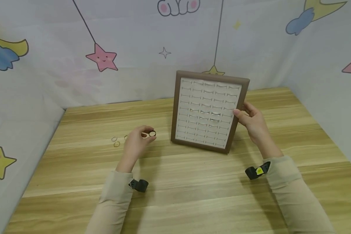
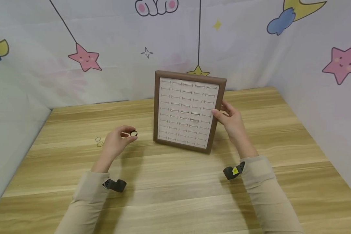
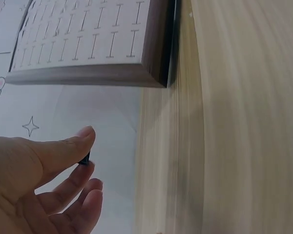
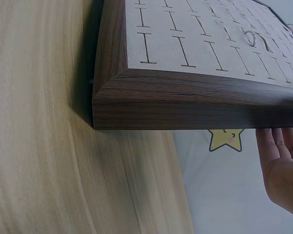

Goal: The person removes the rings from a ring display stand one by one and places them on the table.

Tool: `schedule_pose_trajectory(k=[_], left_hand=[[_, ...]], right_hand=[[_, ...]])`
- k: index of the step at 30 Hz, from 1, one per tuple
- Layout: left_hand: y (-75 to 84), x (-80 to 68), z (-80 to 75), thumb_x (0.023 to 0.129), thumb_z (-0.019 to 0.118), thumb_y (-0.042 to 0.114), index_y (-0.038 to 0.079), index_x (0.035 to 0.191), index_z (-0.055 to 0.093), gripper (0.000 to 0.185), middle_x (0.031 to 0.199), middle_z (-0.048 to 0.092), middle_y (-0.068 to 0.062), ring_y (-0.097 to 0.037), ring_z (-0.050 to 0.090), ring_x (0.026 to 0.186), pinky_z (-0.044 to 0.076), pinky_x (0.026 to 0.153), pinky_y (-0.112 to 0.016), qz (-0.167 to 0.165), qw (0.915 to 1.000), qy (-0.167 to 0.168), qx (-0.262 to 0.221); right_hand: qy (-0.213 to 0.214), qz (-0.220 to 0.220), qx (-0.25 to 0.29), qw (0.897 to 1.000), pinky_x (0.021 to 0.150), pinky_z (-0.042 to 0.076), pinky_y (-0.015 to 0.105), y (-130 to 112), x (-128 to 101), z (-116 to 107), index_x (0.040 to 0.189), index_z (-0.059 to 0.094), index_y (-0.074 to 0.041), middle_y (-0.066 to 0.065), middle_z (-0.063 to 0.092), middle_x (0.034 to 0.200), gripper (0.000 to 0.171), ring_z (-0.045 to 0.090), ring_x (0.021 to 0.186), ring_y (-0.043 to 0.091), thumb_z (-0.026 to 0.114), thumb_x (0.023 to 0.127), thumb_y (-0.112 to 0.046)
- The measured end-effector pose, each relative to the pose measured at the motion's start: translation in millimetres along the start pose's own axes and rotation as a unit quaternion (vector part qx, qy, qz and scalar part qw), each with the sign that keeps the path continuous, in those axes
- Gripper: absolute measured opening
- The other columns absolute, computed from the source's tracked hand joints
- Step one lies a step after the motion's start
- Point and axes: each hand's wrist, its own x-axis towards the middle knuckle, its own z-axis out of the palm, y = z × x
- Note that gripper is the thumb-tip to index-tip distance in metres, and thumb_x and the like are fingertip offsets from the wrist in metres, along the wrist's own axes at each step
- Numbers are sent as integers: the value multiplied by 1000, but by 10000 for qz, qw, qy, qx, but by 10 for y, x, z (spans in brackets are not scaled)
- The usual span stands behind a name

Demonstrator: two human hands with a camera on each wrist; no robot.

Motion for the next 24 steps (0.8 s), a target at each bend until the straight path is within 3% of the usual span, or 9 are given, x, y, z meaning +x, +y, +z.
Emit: schedule_pose_trajectory(k=[12,24], left_hand=[[-444,-32,-195,92,60,9,-3,127,56,37,127,58,-24,-40,57,112,46,95,-51,-334,9990,-275,130],[-696,-74,-271,90,61,7,-7,121,56,34,119,59,-29,-40,58,105,47,91,-50,-435,9975,-285,474]], right_hand=[[32,-15,5,10000,81,53,12,-5,5,-4,126,56,-16,-6,57,107,39,60,90,1,67,89,-15],[4,-37,43,10000,81,53,12,-7,-4,-2,125,56,-17,-6,57,106,37,60,91,0,66,89,-13]])
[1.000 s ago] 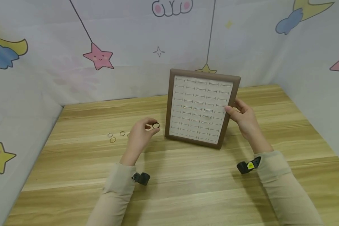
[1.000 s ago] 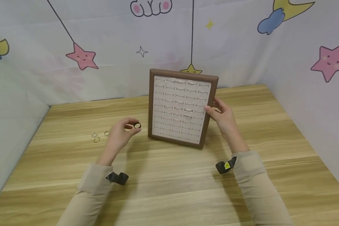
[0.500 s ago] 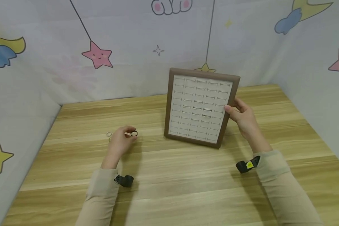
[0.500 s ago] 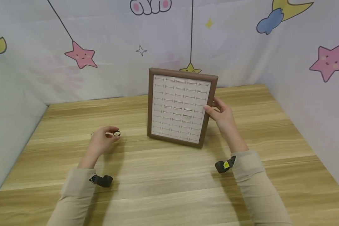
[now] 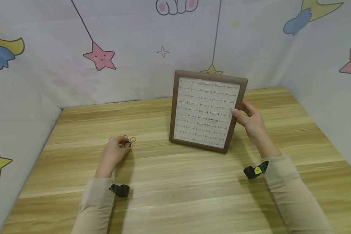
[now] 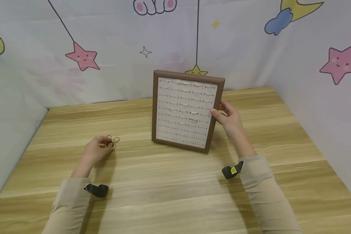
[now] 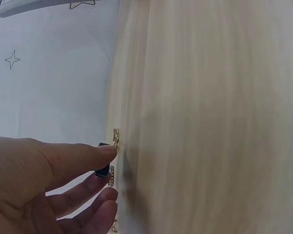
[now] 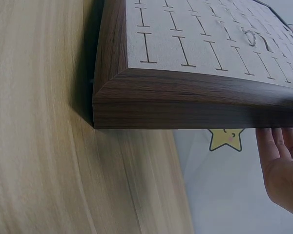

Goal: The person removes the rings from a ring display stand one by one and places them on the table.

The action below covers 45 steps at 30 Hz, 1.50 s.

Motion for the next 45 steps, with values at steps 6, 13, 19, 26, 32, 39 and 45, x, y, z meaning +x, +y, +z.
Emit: schedule_pose_trajectory(k=[6,13,19,26,32,39,45], left_hand=[[-51,-4,-31,90,60,8,-8,124,56,38,121,58,-29,-40,58,106,47,91,-50,-63,9999,-34,111],[-58,-27,-62,90,59,9,-4,125,58,37,121,59,-28,-38,58,103,46,88,-50,-217,9993,71,311],[-72,-17,-67,91,59,11,-3,124,58,36,120,60,-28,-40,57,109,45,90,-52,-201,9992,130,335],[-29,-30,-95,94,54,18,-1,134,51,44,131,54,-27,-42,54,116,45,93,-54,-314,9993,-28,203],[101,0,-110,96,54,20,1,138,46,48,133,52,-25,-41,53,118,46,95,-52,-219,9996,124,-130],[361,23,-94,96,56,19,3,139,45,47,134,53,-22,-37,52,116,48,92,-49,51,9975,455,-546],[669,33,-69,96,58,17,6,138,49,44,131,57,-18,-34,54,114,51,89,-45,351,9897,927,-1036]], right_hand=[[-7,44,-93,9999,82,52,12,-9,-4,2,133,51,-11,-6,56,109,45,59,92,1,65,90,-13],[-11,63,-107,9999,82,52,12,-6,-4,6,134,50,-10,-6,56,109,46,58,93,1,65,90,-14],[-42,22,-111,9999,82,52,12,-1,2,6,132,51,-12,-6,56,109,43,58,94,1,64,91,-13],[-52,22,-117,9999,82,52,12,-3,7,4,132,50,-10,-6,55,110,44,59,92,0,64,91,-13],[-45,66,-184,9998,82,52,12,-4,3,5,137,47,-8,-8,55,110,50,58,93,0,65,91,-15],[-12,66,-143,9999,82,52,12,-3,0,4,133,50,-11,-6,54,110,46,58,93,0,65,90,-14],[-3,53,-175,9998,82,52,11,-2,-2,0,136,47,-8,-6,54,110,49,58,93,0,65,91,-14]])
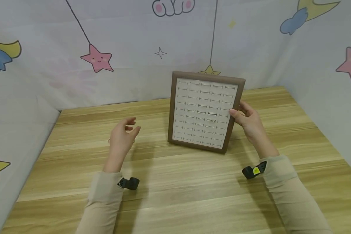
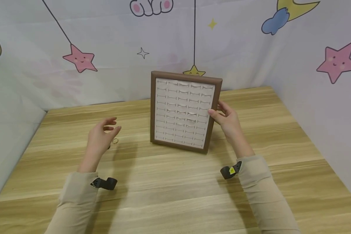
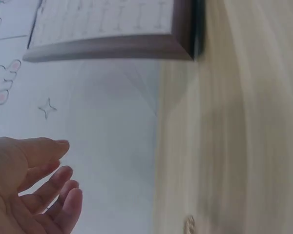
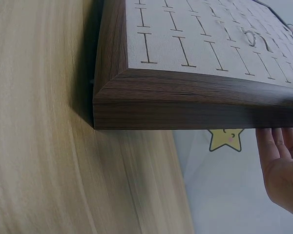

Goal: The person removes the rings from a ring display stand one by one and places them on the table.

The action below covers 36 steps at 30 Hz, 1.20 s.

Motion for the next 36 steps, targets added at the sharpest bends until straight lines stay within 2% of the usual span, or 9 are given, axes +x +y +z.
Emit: schedule_pose_trajectory(k=[4,8,12,18,23,30,36], left_hand=[[191,22,83,94,60,15,5,133,53,41,126,59,-17,-33,57,110,52,87,-44,262,9984,311,-401],[393,36,205,92,63,15,7,129,57,38,123,62,-14,-30,59,107,53,83,-42,519,9956,446,-643],[593,26,371,91,64,14,8,124,61,34,119,64,-12,-28,61,104,54,80,-40,858,9930,424,-695],[827,-11,621,90,66,12,6,120,63,31,114,65,-10,-26,63,98,54,77,-37,1326,9888,221,-654],[962,-46,795,89,66,12,10,120,64,30,112,66,-7,-23,62,97,52,78,-34,1536,9872,53,-424],[1072,-99,1073,91,65,13,9,114,66,24,110,68,-5,-19,64,94,54,78,-29,2148,9765,-88,-160],[1134,-127,1279,92,64,18,12,112,66,22,107,68,-2,-14,65,94,54,77,-24,2318,9722,-271,185]], right_hand=[[22,19,-13,10000,82,52,11,1,1,4,139,45,-5,-6,54,110,53,58,93,0,65,90,-14],[55,38,-3,10000,82,52,11,1,0,6,141,42,-3,-6,54,110,57,58,93,0,66,90,-15],[58,48,-7,10000,82,52,11,0,-1,8,141,41,-3,-6,54,110,58,58,93,0,66,90,-15],[30,46,-4,10000,82,52,11,0,-7,3,140,43,-4,-6,54,110,56,58,93,0,65,90,-14],[27,58,-42,10000,82,52,11,0,-10,-1,141,43,-4,-6,54,110,57,58,93,0,65,90,-15],[12,14,-44,10000,83,52,11,2,-3,-2,141,42,-4,-6,55,110,56,58,93,0,64,91,-13],[14,8,-27,10000,82,51,11,3,0,-5,142,41,-4,-7,55,110,57,58,93,-1,64,91,-14]])
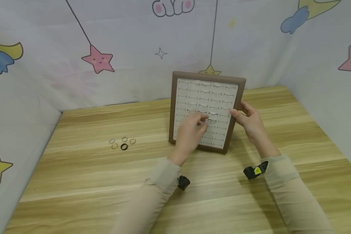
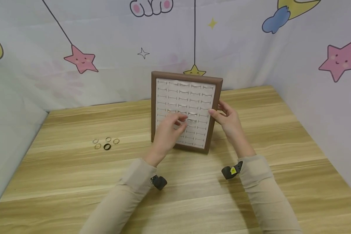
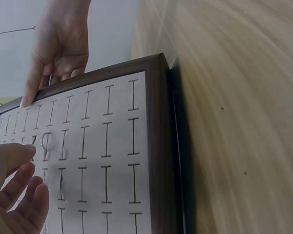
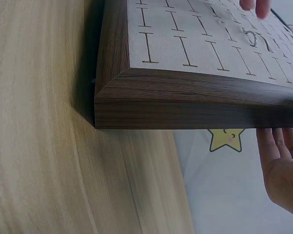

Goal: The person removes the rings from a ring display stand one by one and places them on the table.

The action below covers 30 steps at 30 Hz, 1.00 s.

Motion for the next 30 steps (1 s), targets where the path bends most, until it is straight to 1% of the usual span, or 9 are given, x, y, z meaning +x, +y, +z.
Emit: schedule_pose_trajectory(k=[3,8,15,23,30], left_hand=[[37,25,76,91,65,20,14,112,67,22,108,68,0,-12,65,96,54,78,-23,17,9999,-79,112],[92,56,150,90,66,23,17,113,67,24,108,68,3,-10,64,99,53,80,-22,-168,9995,-118,233],[115,64,179,91,65,27,19,111,68,22,111,67,5,-10,64,102,54,78,-23,-344,9987,-85,367],[104,57,194,89,66,30,19,105,67,19,109,67,5,-10,64,100,53,75,-22,-287,9981,-95,540],[88,57,198,91,65,27,17,100,67,14,107,66,4,-11,63,96,53,73,-21,-300,9978,-154,567]], right_hand=[[3,-9,-9,10000,82,51,11,-3,2,-2,143,40,-3,-8,55,110,58,58,93,-1,64,91,-14],[17,-49,-47,10000,82,51,11,-10,8,2,143,41,-4,-8,55,109,58,58,93,-1,65,91,-14],[43,-37,-35,10000,81,51,11,-17,7,0,142,42,-4,-8,56,108,57,58,94,-1,64,91,-14],[64,-2,22,10000,81,52,11,-8,10,2,142,42,-5,-7,55,108,57,58,93,0,65,90,-13],[36,-49,-2,10000,81,52,11,2,14,4,142,42,-4,-7,55,108,58,58,93,-1,65,90,-13]])
